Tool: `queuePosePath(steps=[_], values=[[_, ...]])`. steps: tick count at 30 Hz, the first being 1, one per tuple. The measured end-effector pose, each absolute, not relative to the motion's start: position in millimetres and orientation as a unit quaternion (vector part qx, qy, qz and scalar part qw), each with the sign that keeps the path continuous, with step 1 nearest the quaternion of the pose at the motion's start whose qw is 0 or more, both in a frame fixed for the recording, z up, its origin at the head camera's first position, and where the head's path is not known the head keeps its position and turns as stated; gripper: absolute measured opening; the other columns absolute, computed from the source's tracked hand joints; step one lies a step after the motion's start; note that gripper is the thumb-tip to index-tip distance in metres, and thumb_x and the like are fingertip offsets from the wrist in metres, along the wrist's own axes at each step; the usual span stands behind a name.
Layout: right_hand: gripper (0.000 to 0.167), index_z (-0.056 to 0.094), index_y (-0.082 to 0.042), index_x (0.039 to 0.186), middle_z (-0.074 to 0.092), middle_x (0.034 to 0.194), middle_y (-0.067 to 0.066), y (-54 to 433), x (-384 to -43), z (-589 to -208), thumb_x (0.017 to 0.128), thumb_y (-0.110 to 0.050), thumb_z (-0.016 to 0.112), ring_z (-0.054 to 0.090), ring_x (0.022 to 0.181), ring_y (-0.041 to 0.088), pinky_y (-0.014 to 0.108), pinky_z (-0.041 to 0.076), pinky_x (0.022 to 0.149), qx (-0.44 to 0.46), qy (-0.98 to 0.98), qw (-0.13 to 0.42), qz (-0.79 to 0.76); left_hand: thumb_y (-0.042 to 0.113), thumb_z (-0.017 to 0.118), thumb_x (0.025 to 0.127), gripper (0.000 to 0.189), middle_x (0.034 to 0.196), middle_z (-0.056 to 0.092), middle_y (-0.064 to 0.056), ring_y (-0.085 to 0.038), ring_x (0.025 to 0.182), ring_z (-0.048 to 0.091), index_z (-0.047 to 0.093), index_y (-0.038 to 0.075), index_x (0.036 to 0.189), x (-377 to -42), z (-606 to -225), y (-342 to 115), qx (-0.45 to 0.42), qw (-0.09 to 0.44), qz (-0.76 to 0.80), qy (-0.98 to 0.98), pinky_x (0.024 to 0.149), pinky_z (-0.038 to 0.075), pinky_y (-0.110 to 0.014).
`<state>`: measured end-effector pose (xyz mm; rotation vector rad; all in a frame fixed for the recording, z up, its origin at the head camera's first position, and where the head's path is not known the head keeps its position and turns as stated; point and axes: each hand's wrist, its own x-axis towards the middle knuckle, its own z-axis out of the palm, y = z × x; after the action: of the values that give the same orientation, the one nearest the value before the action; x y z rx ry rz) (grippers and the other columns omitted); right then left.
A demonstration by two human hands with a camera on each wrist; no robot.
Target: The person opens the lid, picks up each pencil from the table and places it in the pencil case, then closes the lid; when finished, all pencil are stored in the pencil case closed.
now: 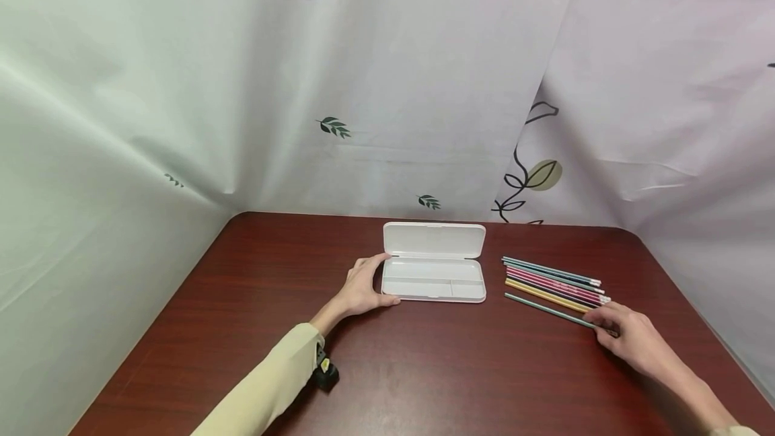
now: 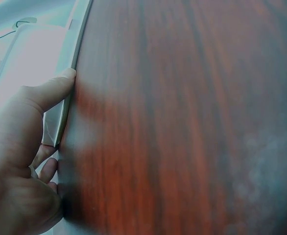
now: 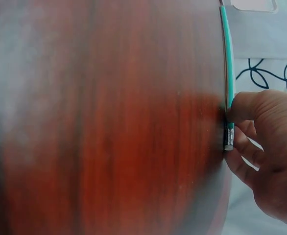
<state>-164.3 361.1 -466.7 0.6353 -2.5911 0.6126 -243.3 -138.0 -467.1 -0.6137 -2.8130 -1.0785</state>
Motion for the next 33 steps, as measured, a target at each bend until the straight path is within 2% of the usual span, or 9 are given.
queuePosePath(steps=[7, 15, 20, 27, 33], values=[[0.041, 0.071, -0.014, 0.089, 0.058, 0.082, -0.012, 361.9, -166.4, -467.7, 0.062, 0.015, 0.08, 0.05, 0.068, 0.0, 0.014, 0.038, 0.059, 0.249, -0.918, 0.209, 0.228, 0.029, 0.091, 0.07, 0.09, 0.143, 0.052, -0.011, -0.034, 0.128, 0.042, 0.046, 0.007, 0.146, -243.0, -467.0, -137.9, -0.2, 0.027, -0.344, -0.917, 0.106, 0.028, -0.052], [0.044, 0.071, -0.013, 0.092, 0.061, 0.086, -0.009, 354.4, -171.6, -460.2, 0.062, 0.018, 0.079, 0.053, 0.071, 0.0, 0.013, 0.04, 0.061, 0.28, -0.903, 0.218, 0.241, 0.028, 0.091, 0.07, 0.09, 0.143, 0.053, -0.011, -0.035, 0.129, 0.041, 0.047, 0.008, 0.146, -242.8, -466.9, -137.6, -0.194, 0.027, -0.35, -0.916, 0.105, 0.028, -0.052], [0.042, 0.071, -0.013, 0.092, 0.06, 0.084, -0.01, 337.0, -181.3, -448.3, 0.063, 0.017, 0.077, 0.05, 0.07, 0.002, 0.016, 0.037, 0.059, 0.298, -0.896, 0.216, 0.247, 0.028, 0.091, 0.07, 0.09, 0.142, 0.053, -0.01, -0.035, 0.129, 0.041, 0.047, 0.008, 0.146, -243.3, -466.8, -137.9, -0.194, 0.027, -0.349, -0.916, 0.106, 0.028, -0.052], [0.04, 0.072, -0.015, 0.092, 0.062, 0.087, -0.009, 306.5, -197.7, -439.7, 0.067, 0.016, 0.075, 0.053, 0.072, 0.004, 0.017, 0.04, 0.061, 0.32, -0.889, 0.203, 0.257, 0.029, 0.091, 0.071, 0.09, 0.143, 0.052, -0.01, -0.035, 0.13, 0.04, 0.046, 0.008, 0.146, -243.0, -466.3, -138.4, -0.196, 0.026, -0.349, -0.916, 0.106, 0.028, -0.052], [0.039, 0.073, -0.011, 0.092, 0.062, 0.087, -0.007, 281.6, -212.7, -436.4, 0.067, 0.018, 0.073, 0.055, 0.072, 0.006, 0.02, 0.043, 0.061, 0.361, -0.867, 0.203, 0.277, 0.028, 0.091, 0.071, 0.09, 0.143, 0.052, -0.01, -0.035, 0.13, 0.04, 0.046, 0.008, 0.146, -242.1, -466.1, -137.9, -0.194, 0.023, -0.353, -0.915, 0.106, 0.027, -0.053]])
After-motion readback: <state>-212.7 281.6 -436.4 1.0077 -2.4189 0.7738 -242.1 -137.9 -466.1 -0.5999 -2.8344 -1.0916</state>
